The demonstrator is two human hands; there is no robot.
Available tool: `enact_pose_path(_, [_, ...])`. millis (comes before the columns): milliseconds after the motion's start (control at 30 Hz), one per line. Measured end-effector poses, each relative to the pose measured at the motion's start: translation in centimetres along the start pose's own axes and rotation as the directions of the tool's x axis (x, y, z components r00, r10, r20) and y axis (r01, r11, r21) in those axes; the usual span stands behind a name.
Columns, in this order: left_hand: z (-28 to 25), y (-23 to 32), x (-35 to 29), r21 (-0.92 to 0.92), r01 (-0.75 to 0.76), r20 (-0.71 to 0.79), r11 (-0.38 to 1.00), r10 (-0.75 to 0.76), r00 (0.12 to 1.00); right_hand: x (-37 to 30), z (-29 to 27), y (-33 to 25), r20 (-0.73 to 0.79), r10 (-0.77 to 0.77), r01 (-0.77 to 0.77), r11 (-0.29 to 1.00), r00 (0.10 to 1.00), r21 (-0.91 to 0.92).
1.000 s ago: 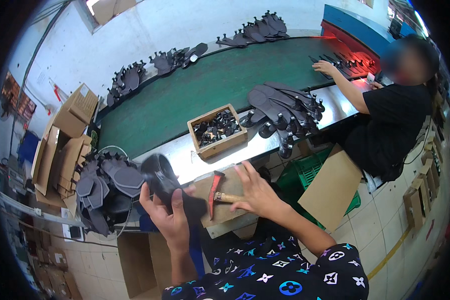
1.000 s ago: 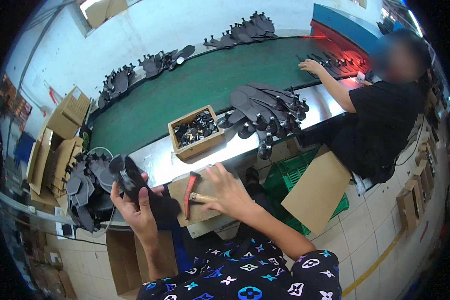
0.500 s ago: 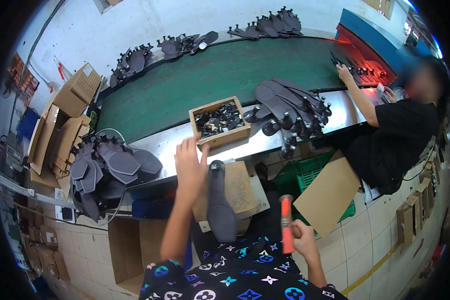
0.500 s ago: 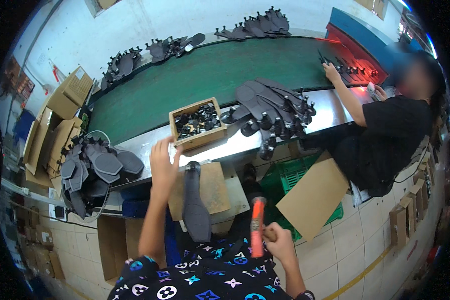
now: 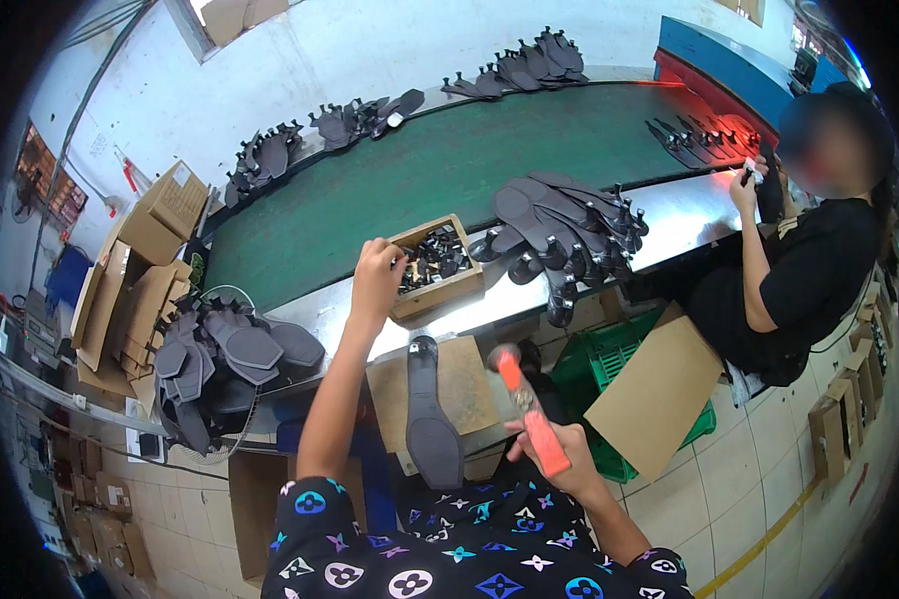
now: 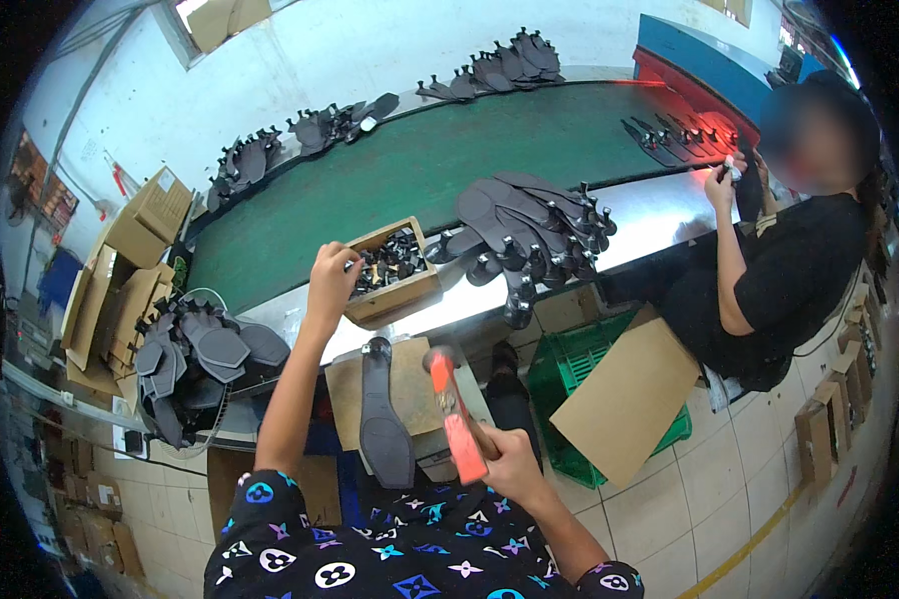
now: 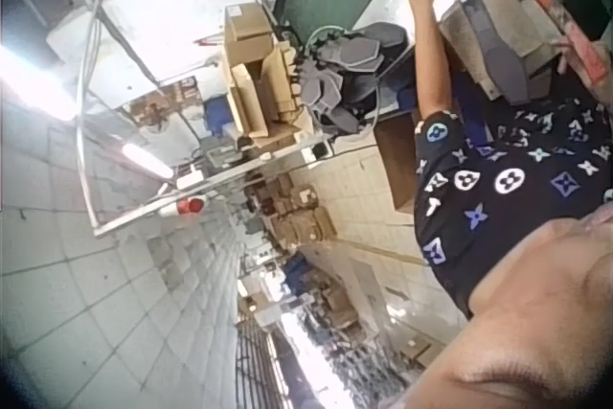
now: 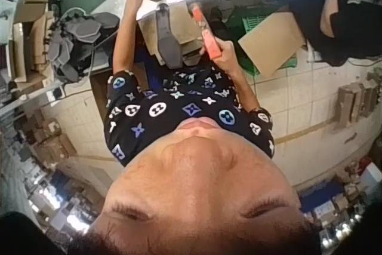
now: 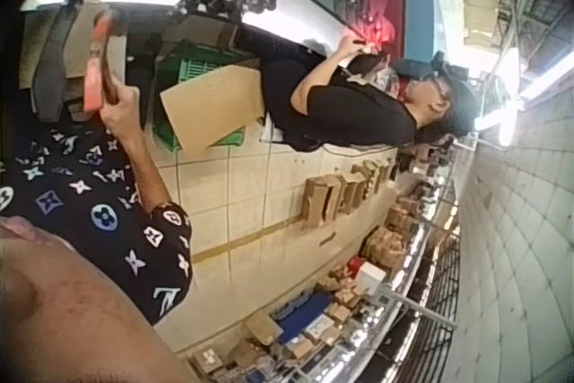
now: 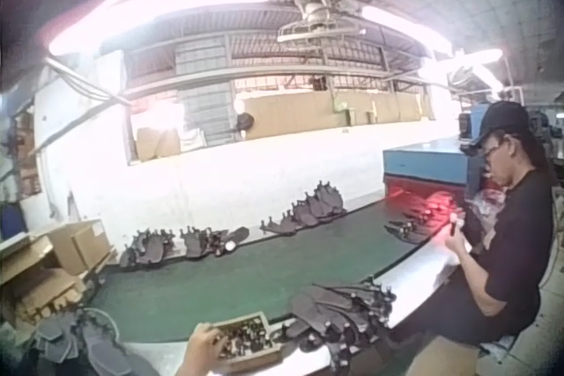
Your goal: Assembling shoe components by attaching plastic clips and using a hammer.
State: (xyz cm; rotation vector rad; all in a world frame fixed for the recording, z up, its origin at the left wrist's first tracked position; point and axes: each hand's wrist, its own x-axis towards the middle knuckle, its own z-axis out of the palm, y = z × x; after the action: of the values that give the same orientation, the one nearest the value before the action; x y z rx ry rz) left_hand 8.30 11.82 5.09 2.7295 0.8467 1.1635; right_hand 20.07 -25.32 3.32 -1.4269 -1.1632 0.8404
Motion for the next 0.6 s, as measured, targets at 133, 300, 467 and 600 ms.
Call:
enact_pose_path(133, [-6.2, 8.0, -4.1, -0.169, -0.066, -0.226, 0.983, 0.027, 0.974, 5.0, 1.7, 0.4, -0.139, -0.052, 0.100, 0.924, 0.989, 0.369])
enact_pose_path(300, [-10.9, 12.7, -9.2, -0.022, -0.343, -0.329, 0.939, 0.317, 0.890, 10.6, 2.9, -5.2, -0.032, -0.208, 0.207, 0.922, 0.978, 0.328])
enact_pose_path(467, [-11.0, 11.6, -11.4, 0.045, -0.389, -0.318, 0.920, 0.383, 0.867, 11.3, 4.1, -6.9, 0.134, -0.032, -0.014, 0.944, 0.991, 0.329])
enact_pose_path(600, [-7.8, 8.1, -11.7, -0.250, -0.066, -0.175, 0.966, 0.022, 0.984, 12.2, 5.1, -4.7, -0.034, -0.145, 0.148, 0.947, 0.989, 0.283])
